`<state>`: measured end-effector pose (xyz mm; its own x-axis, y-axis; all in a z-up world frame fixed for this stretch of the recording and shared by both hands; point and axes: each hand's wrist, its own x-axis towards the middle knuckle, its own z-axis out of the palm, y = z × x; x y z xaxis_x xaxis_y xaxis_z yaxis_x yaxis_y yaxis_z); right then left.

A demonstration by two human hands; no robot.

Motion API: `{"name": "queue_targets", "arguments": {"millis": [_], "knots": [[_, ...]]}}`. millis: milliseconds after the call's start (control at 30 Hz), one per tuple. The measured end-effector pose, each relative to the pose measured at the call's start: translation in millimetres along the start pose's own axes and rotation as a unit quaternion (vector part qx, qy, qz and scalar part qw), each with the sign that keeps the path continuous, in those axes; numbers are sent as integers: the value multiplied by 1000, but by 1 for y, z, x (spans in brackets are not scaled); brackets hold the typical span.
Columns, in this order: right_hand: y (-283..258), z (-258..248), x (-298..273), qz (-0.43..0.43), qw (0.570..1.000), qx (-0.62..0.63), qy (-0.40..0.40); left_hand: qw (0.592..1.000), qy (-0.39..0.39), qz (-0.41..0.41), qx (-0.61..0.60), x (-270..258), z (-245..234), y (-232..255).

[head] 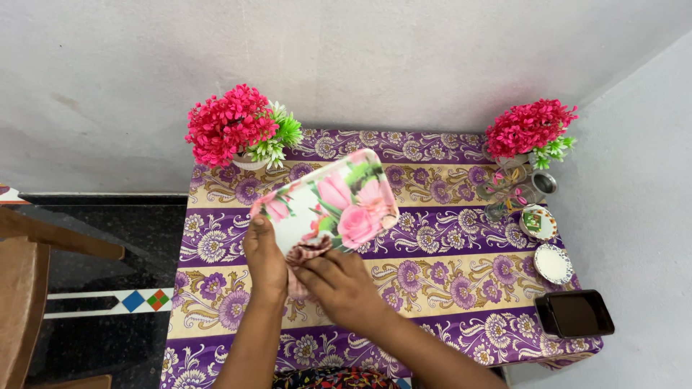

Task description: The person wipes a black rectangular tray with a red and white checkered cloth and places it on a table. They then wipe a clear glass tumbler and a floral-patterned rectangular tray, placing them on the table. Finally, the person picks up a silver electric kettle from a nearby counter.

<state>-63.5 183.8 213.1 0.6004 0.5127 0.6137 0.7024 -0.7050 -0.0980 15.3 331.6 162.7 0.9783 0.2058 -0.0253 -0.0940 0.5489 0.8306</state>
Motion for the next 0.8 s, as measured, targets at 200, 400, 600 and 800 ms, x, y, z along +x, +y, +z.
{"name": "queue_targets", "arguments": {"millis": [200, 400, 600, 800], "knots": [[73, -13, -24, 25, 996, -83, 4, 998, -32, 2, -47, 2, -4, 4], [139, -27, -60, 323, 935, 118, 80, 993, -44, 67, 82, 6, -2, -4], [150, -62, -64, 487, 559, 621, 257, 997, -41, 58, 39, 6, -1, 7], [144, -61, -60, 452, 482, 706, 254, 1000, -20, 16, 2, -1, 5, 6]]}}
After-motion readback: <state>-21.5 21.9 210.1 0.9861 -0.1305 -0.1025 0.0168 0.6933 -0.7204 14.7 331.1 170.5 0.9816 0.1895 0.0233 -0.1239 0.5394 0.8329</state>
